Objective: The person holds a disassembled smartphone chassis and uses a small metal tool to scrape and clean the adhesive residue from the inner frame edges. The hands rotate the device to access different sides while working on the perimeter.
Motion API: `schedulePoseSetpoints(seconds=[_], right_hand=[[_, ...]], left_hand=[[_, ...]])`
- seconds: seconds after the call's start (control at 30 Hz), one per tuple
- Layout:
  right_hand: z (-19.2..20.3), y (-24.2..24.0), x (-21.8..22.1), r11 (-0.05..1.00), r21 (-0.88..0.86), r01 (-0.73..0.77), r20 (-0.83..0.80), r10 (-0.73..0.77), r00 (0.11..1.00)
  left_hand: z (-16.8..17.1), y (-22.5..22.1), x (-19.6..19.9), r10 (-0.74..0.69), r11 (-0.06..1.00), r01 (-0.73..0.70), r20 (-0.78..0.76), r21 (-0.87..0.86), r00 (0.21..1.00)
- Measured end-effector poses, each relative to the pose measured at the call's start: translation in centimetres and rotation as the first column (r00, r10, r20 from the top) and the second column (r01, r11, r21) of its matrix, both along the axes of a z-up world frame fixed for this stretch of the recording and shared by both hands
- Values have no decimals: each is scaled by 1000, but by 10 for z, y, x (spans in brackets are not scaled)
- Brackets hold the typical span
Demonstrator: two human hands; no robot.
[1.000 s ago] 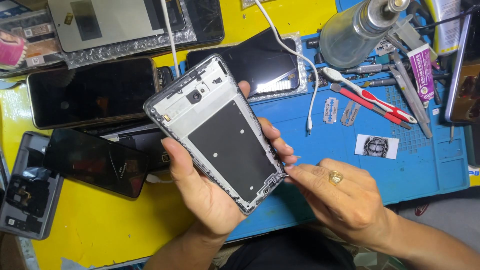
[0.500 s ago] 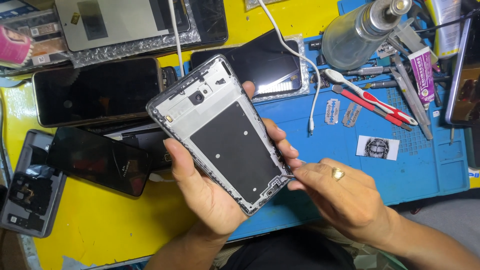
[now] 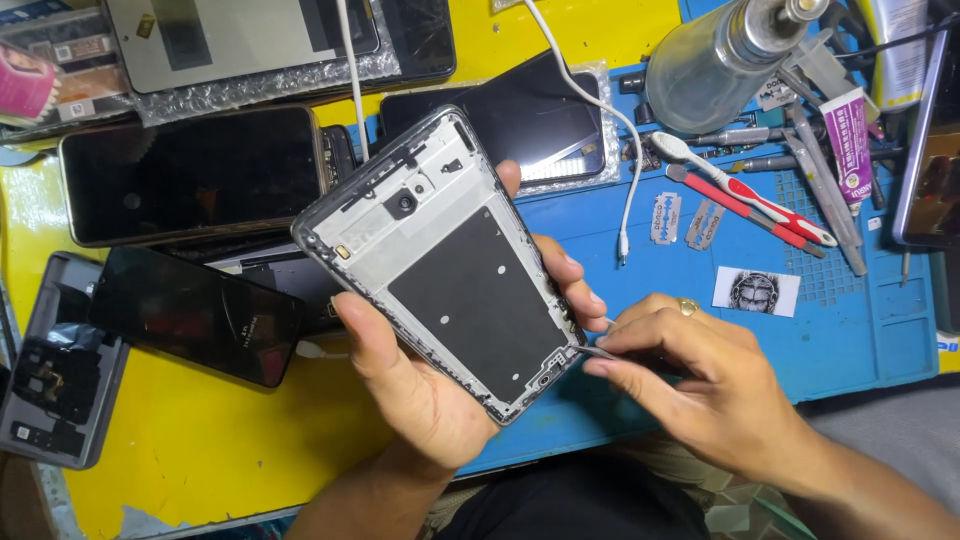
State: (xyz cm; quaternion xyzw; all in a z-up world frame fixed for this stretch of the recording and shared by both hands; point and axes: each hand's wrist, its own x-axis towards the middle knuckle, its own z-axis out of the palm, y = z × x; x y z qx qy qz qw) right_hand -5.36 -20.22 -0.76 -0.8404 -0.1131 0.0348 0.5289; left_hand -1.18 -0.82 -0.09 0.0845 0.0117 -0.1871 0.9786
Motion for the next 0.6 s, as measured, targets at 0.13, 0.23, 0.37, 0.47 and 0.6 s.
schedulePoseSetpoints(seconds=[0.13, 0.23, 0.37, 0.47, 0.6], right_hand=[[-2, 0, 3, 998, -58, -33, 47, 36, 998], [-9, -3, -1, 996, -74, -55, 109, 63, 992], [-11, 1, -9, 998, -46, 32, -123, -38, 992], [-6, 5, -5, 998, -5, 61, -141, -61, 988], [-3, 4, 0, 996, -91, -14, -6, 13, 1000]], left_hand=[[-4, 2, 2, -8, 1000, 8, 35, 18, 999], [-4, 2, 2, -7, 1000, 7, 33, 20, 999], [-3, 2, 3, 17, 999, -18, 25, 44, 1000], [-4, 3, 3, 10, 1000, -10, 3, 18, 1000], [-5, 5, 4, 4, 1000, -4, 14, 10, 1000]])
